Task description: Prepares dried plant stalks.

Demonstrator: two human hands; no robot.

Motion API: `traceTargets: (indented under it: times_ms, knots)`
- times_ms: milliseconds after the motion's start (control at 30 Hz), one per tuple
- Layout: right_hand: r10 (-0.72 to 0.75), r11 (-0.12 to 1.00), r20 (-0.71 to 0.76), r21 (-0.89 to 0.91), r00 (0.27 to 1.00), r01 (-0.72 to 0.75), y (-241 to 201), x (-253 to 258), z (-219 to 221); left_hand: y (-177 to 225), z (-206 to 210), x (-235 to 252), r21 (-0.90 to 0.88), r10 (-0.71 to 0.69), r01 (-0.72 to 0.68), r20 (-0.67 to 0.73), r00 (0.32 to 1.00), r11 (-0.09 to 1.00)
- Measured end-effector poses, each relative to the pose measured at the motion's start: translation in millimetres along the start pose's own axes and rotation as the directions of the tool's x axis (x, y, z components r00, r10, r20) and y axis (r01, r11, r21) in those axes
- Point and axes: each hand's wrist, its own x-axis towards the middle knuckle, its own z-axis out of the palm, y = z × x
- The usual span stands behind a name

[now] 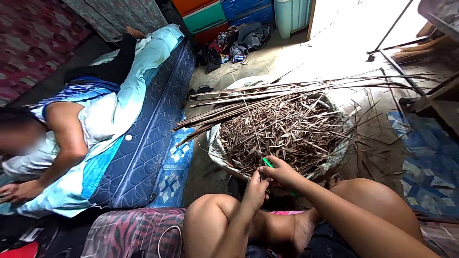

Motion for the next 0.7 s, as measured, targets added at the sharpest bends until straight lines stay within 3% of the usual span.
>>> traceTargets:
  times_ms: [167,300,500,633,700]
  knots:
    - [0.061,0.998,-0.031,0.016,0.998,-0.060,7.1,5.2,11.0,-1.6,0.0,0.5,0.320,-0.045,0.066,-0.072,0.996,0.945]
    - [0.092,0.996,-0.070,-0.013,0.993,-0.093,13.6,9.1,11.2,-10.6,-3.5,0.0,0.266,-0.077,0.073,0.004,0.997,0.961]
    - [0.081,0.991,-0.125,0.115,0.989,-0.066,14.3,8.4,12.0,-10.5,-6.5,-0.1,0.132,-0.077,0.066,0.077,0.994,0.989]
    - [-0.018,0.991,-0.182,0.124,0.983,0.042,19.7,9.6,13.8,-13.0,-8.2,0.9,0.295,-0.050,0.060,-0.041,0.998,0.954]
    - [-0.053,0.997,-0.177,-0.060,0.983,0.043,17.8,7.7,14.2,-14.0,-10.6,1.5,0.449,0.009,0.046,-0.120,0.993,0.892]
